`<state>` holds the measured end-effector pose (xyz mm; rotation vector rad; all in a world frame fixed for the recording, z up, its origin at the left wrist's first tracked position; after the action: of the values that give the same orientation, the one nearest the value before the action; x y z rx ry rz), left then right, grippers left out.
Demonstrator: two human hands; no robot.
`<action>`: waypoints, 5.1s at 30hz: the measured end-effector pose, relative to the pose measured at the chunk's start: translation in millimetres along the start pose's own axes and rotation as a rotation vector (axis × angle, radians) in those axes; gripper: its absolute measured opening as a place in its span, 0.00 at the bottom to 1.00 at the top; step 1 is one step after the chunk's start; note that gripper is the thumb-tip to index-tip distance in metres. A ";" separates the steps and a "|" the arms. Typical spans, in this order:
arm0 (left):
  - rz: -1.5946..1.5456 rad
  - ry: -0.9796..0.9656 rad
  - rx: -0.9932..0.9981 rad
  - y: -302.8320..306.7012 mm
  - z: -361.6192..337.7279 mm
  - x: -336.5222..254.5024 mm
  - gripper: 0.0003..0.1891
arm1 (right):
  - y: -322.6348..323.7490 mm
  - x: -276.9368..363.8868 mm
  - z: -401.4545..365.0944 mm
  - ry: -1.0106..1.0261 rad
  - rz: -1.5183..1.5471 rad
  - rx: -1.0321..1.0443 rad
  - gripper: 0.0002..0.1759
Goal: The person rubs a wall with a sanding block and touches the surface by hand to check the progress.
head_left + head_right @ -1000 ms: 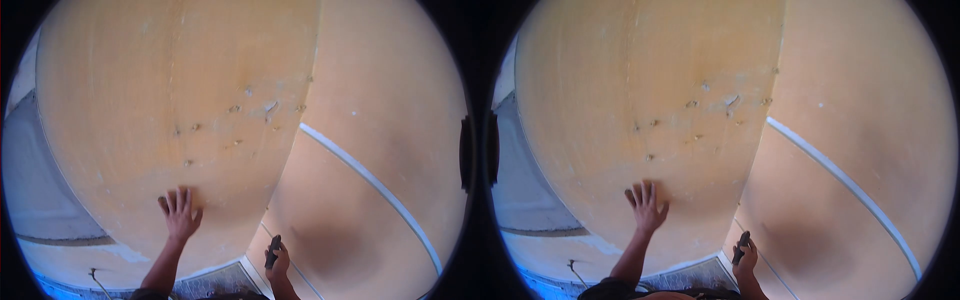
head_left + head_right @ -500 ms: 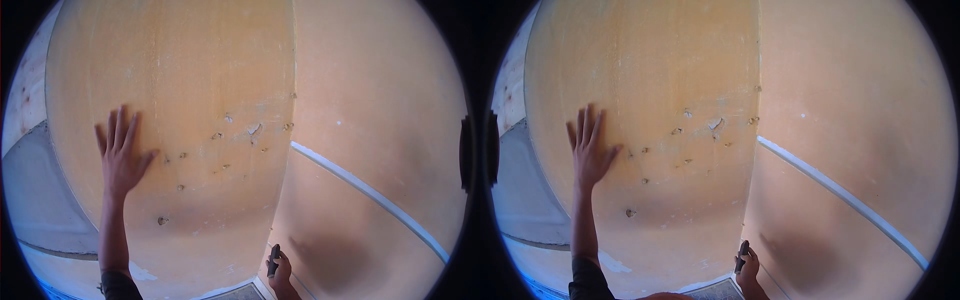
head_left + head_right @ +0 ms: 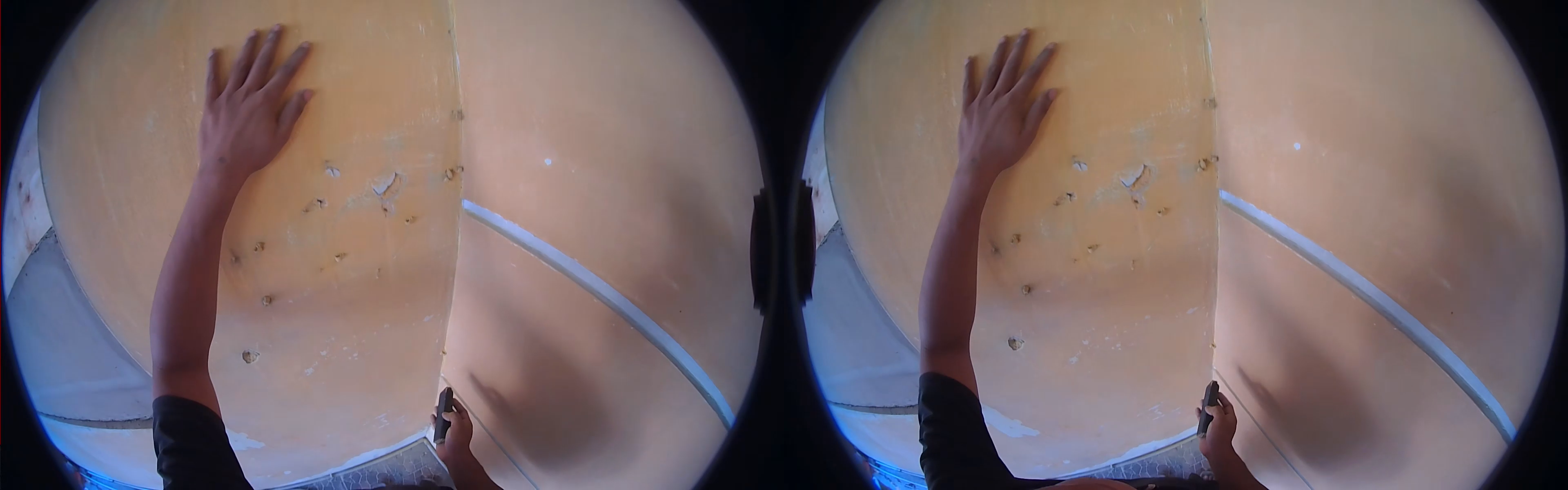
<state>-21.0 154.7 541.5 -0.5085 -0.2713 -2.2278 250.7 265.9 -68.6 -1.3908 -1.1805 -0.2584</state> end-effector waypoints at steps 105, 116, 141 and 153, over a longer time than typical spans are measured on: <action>-0.257 0.281 0.165 117.1 -288.8 164.9 0.44 | -548.8 288.9 -71.9 2.056 -0.606 -0.402 0.14; -0.243 0.170 0.137 111.3 -242.1 181.7 0.43 | -544.1 302.0 -56.3 1.772 -0.637 -0.404 0.24; -0.020 -0.135 0.151 102.8 -133.2 184.7 0.40 | -566.9 389.6 -45.2 2.226 -0.757 -0.310 0.25; -0.131 -0.145 0.089 104.1 -142.5 190.7 0.35 | -563.5 375.7 -46.5 2.227 -0.786 -0.260 0.28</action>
<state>-91.4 -92.1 501.4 -0.6204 -0.4894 -2.2963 22.1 264.3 570.5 -0.0759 0.3795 -1.8787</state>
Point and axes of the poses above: each hand's wrist, its own z-axis towards the middle knuckle, its own y-axis out of the back of the hand, x = y × z, the point moved 3 cm from there along z, towards the middle knuckle, and after that the axes turned 8 degrees about -z, right-handed, at the moved point
